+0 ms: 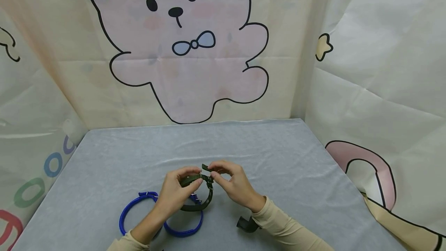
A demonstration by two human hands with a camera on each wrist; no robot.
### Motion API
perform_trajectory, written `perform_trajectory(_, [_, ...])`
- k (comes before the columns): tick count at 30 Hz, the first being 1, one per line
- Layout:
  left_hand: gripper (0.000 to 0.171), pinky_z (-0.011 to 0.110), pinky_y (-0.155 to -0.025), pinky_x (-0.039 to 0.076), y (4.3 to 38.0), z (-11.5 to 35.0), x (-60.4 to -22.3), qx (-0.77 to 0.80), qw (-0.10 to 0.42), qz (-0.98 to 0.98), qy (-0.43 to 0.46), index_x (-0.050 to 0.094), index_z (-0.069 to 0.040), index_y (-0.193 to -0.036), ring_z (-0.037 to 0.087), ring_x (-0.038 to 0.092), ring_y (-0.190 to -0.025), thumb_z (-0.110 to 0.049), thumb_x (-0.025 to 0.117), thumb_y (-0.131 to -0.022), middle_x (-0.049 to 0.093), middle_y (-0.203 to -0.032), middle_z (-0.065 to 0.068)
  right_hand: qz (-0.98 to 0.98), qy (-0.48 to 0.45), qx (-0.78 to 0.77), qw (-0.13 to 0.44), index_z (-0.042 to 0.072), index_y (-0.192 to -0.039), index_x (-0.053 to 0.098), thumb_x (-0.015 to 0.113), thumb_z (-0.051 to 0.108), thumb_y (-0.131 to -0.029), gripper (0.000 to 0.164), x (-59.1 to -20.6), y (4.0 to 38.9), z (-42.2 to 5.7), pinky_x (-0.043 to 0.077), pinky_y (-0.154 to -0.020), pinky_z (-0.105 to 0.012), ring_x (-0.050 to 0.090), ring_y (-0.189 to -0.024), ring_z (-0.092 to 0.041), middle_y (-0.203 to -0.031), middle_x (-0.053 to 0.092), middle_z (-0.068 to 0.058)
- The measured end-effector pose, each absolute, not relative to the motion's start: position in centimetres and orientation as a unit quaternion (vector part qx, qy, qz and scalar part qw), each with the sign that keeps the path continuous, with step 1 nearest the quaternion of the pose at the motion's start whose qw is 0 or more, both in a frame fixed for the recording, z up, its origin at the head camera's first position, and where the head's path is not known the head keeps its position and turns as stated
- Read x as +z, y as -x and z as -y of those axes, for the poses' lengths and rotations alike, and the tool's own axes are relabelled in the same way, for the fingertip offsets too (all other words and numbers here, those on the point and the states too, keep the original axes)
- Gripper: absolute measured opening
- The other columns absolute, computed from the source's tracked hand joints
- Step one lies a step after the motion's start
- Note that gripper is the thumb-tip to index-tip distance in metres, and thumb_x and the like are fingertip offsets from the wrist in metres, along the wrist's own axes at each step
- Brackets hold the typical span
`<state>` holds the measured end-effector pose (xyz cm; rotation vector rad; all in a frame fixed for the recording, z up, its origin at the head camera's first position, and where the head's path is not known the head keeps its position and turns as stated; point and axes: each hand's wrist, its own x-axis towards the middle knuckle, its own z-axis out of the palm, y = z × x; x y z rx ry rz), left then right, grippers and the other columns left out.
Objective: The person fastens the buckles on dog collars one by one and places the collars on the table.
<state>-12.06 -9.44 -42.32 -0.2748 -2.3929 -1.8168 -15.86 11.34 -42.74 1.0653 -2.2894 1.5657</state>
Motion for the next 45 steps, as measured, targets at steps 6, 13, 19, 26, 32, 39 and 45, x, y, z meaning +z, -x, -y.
perform_trajectory(6, [0.023, 0.024, -0.076, 0.059, 12.09, 9.45, -42.42, -0.609, 0.069, 0.784, 0.096, 0.075, -0.01, -0.111, 0.008, 0.072, -0.092, -0.011, 0.078, -0.089, 0.077, -0.105, 0.008, 0.771, -0.354, 0.523, 0.085, 0.014, -0.116, 0.07, 0.062, 0.011, -0.101, 0.017, -42.64, 15.85, -11.38, 0.058, -0.088, -0.035, 0.067, -0.101, -0.014, -0.114, 0.071, -0.006])
perform_trajectory(13, [0.023, 0.024, -0.074, 0.059, 12.04, 9.37, -42.47, -0.623, 0.069, 0.774, 0.091, 0.074, -0.006, -0.111, 0.007, 0.073, -0.089, -0.007, 0.077, -0.088, 0.077, -0.107, 0.012, 0.774, -0.352, 0.519, 0.091, 0.014, -0.115, 0.07, 0.062, 0.01, -0.101, 0.017, -42.68, 15.79, -11.39, 0.058, -0.086, -0.034, 0.067, -0.099, -0.016, -0.113, 0.071, -0.005])
perform_trajectory(19, [0.023, 0.023, -0.073, 0.06, 12.01, 9.29, -42.45, -0.632, 0.071, 0.767, 0.086, 0.074, -0.003, -0.111, 0.006, 0.073, -0.086, -0.005, 0.077, -0.088, 0.078, -0.103, 0.013, 0.776, -0.362, 0.507, 0.103, 0.012, -0.114, 0.071, 0.061, 0.008, -0.101, 0.017, -42.8, 15.88, -11.51, 0.058, -0.084, -0.033, 0.069, -0.097, -0.02, -0.113, 0.072, -0.008])
perform_trajectory(26, [0.023, 0.023, -0.072, 0.06, 12.0, 9.28, -42.4, -0.638, 0.079, 0.761, 0.084, 0.075, -0.002, -0.109, 0.006, 0.073, -0.086, -0.002, 0.077, -0.087, 0.077, -0.102, 0.015, 0.771, -0.38, 0.498, 0.116, 0.012, -0.113, 0.07, 0.061, 0.006, -0.101, 0.017, -42.87, 15.99, -11.52, 0.059, -0.082, -0.03, 0.068, -0.097, -0.017, -0.111, 0.071, -0.007])
perform_trajectory(32, [0.023, 0.023, -0.073, 0.06, 12.01, 9.34, -42.35, -0.638, 0.069, 0.763, 0.074, 0.075, -0.004, -0.11, 0.007, 0.074, -0.087, -0.003, 0.077, -0.087, 0.078, -0.103, 0.014, 0.768, -0.395, 0.491, 0.113, 0.013, -0.112, 0.071, 0.063, 0.006, -0.1, 0.017, -42.85, 16.05, -11.48, 0.059, -0.082, -0.028, 0.068, -0.1, -0.015, -0.111, 0.072, -0.005])
perform_trajectory(39, [0.022, 0.023, -0.074, 0.06, 12.03, 9.46, -42.36, -0.632, 0.065, 0.768, 0.081, 0.074, -0.006, -0.11, 0.008, 0.074, -0.088, -0.004, 0.077, -0.088, 0.078, -0.103, 0.012, 0.766, -0.41, 0.483, 0.109, 0.013, -0.112, 0.071, 0.062, 0.004, -0.099, 0.017, -42.66, 16.02, -11.41, 0.059, -0.082, -0.028, 0.069, -0.099, -0.016, -0.11, 0.072, -0.006])
perform_trajectory(45, [0.022, 0.023, -0.074, 0.059, 12.06, 9.45, -42.46, -0.627, 0.064, 0.772, 0.084, 0.075, -0.005, -0.11, 0.008, 0.074, -0.089, -0.005, 0.077, -0.088, 0.078, -0.103, 0.012, 0.771, -0.412, 0.473, 0.108, 0.014, -0.11, 0.071, 0.063, 0.004, -0.099, 0.017, -42.59, 16.04, -11.42, 0.059, -0.082, -0.028, 0.07, -0.099, -0.015, -0.109, 0.073, -0.005])
